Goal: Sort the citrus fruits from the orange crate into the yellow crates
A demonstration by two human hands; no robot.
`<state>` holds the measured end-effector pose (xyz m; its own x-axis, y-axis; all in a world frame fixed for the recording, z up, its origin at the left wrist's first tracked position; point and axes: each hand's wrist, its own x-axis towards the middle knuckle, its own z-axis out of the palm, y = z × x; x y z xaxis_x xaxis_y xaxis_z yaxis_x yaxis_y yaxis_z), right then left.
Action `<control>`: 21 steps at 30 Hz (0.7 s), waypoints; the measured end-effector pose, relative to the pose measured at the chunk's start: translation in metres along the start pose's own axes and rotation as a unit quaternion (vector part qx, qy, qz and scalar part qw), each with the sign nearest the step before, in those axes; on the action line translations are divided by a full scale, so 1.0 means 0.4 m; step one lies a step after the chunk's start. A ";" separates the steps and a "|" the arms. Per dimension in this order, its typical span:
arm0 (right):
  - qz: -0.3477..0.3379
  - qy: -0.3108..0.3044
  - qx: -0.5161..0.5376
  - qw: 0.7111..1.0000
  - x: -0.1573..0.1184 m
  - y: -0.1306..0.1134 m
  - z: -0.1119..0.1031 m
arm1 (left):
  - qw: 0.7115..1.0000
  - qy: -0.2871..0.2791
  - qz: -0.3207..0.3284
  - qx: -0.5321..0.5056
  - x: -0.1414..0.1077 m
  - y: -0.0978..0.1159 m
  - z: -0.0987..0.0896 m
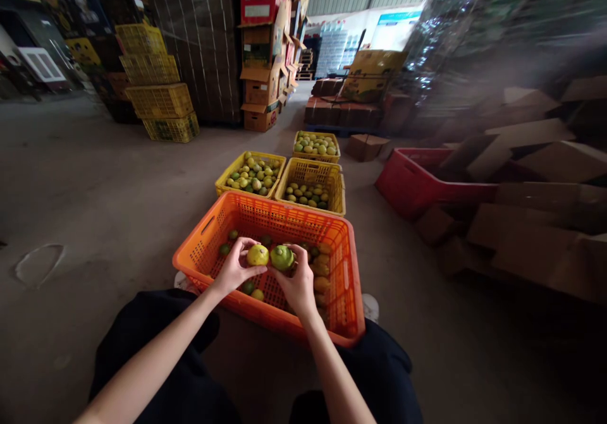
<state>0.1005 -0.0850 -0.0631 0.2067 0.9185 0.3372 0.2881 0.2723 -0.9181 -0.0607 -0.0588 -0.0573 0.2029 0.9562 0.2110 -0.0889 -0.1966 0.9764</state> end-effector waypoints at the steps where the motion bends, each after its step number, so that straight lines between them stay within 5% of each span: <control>1: 0.002 -0.009 0.024 1.000 0.001 0.004 0.000 | 1.000 -0.002 -0.008 -0.005 0.000 0.000 0.000; 10: 0.121 -0.056 0.187 0.973 0.016 -0.006 -0.020 | 0.979 0.004 -0.140 -0.148 0.008 0.023 0.005; 16: 0.248 -0.051 0.366 0.896 0.021 -0.010 -0.012 | 0.915 0.047 -0.243 -0.318 0.012 0.013 0.011; 21: 0.301 -0.036 0.402 0.864 0.026 0.002 0.002 | 0.927 0.037 -0.259 -0.267 0.008 0.009 0.014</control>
<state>0.1021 -0.0749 -0.0607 0.0259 0.9708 -0.2385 -0.5994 -0.1759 -0.7809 -0.0550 -0.0576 -0.0527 0.2884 0.9080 -0.3038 -0.4722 0.4109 0.7799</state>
